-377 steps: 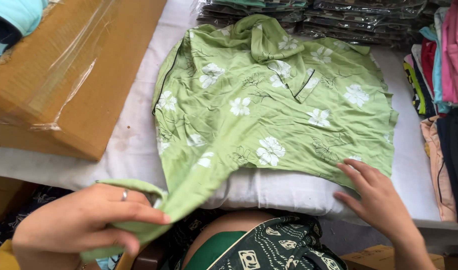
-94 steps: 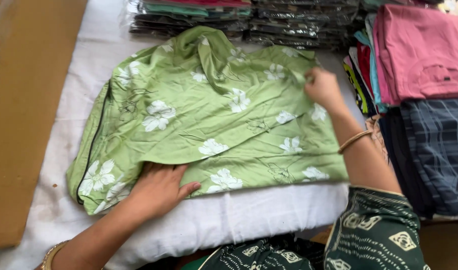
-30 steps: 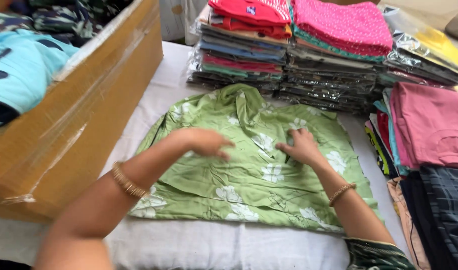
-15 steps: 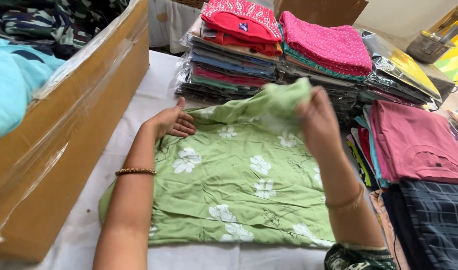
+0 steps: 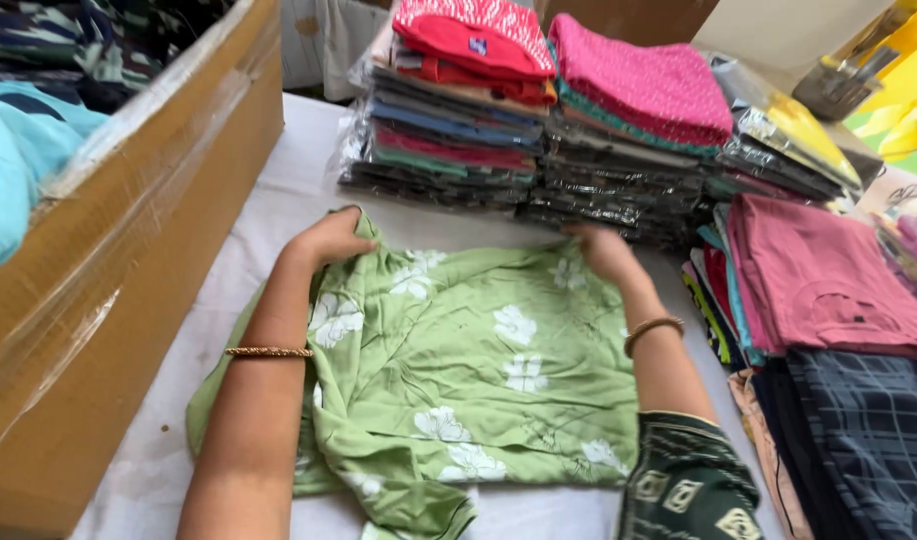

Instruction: The person folds a light green floral shirt and a light blue polka-dot shirt on a white surface. They smooth the fabric, fold the sleeves and sides, and stack the finished items.

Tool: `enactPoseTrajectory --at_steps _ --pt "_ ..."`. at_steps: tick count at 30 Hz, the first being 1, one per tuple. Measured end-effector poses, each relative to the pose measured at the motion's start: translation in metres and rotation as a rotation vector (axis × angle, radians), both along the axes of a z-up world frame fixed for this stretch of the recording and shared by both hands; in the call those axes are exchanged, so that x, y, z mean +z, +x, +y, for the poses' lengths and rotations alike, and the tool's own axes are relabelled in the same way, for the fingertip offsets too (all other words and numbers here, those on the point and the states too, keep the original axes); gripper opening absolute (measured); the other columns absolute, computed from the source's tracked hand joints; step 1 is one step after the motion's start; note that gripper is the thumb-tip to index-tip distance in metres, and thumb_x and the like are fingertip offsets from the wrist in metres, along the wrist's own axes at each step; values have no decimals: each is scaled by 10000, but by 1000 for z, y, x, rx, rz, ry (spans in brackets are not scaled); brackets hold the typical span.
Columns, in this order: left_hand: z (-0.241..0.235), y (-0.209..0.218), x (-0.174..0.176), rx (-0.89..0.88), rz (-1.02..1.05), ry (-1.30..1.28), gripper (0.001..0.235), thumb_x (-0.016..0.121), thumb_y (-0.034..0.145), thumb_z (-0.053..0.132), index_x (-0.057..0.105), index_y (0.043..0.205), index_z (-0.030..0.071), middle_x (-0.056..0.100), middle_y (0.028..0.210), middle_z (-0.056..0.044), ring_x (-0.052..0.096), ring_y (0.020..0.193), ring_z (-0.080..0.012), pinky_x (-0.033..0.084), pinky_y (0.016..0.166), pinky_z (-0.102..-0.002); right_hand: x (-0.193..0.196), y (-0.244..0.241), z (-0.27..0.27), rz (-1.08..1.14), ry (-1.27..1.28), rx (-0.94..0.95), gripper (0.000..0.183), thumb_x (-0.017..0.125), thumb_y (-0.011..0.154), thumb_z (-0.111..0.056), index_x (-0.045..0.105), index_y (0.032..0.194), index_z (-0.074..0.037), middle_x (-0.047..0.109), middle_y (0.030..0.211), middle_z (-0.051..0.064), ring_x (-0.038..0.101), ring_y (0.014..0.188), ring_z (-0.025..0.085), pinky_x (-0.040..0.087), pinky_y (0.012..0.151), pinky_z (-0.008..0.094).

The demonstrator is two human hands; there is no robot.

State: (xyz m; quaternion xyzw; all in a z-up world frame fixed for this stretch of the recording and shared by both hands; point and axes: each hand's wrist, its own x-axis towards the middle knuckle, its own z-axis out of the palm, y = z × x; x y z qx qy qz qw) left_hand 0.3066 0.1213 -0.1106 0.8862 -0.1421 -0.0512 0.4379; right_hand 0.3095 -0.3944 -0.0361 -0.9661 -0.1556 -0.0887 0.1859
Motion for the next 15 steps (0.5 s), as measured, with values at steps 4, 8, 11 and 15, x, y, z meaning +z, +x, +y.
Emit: enactPoseTrajectory --at_steps 4,8,11,15 --pt "1 -22 29 59 91 55 484 713 872 243 585 1237 -48 711 1183 -226 665 1046 -301 542 918 -437 -46 8 -30 -126 -481 -115 676 582 738 89 706 1330 -211 612 1362 117 476 1317 352 329 1089 586" --pt "20 -55 86 112 190 -331 383 687 862 124 547 1207 36 707 1091 -106 673 976 -205 561 837 -368 -10 -29 -45 -219 -630 -254 216 630 910 -164 781 1032 -258 669 1218 29 535 1259 269 352 1120 532" --pt "33 -73 113 167 36 -282 350 715 917 133 568 1201 -10 650 1053 -112 602 960 -188 512 824 -373 14 -54 -74 -291 -543 -228 169 660 868 -192 761 995 -238 673 1197 12 548 1254 258 380 1093 515" --pt "17 -86 127 78 150 -425 375 682 947 159 550 1246 -25 647 1005 -131 607 898 -210 490 763 -391 11 -66 -99 -276 -366 -208 190 662 905 -226 716 1087 -208 677 1213 20 552 1260 273 406 1069 520"
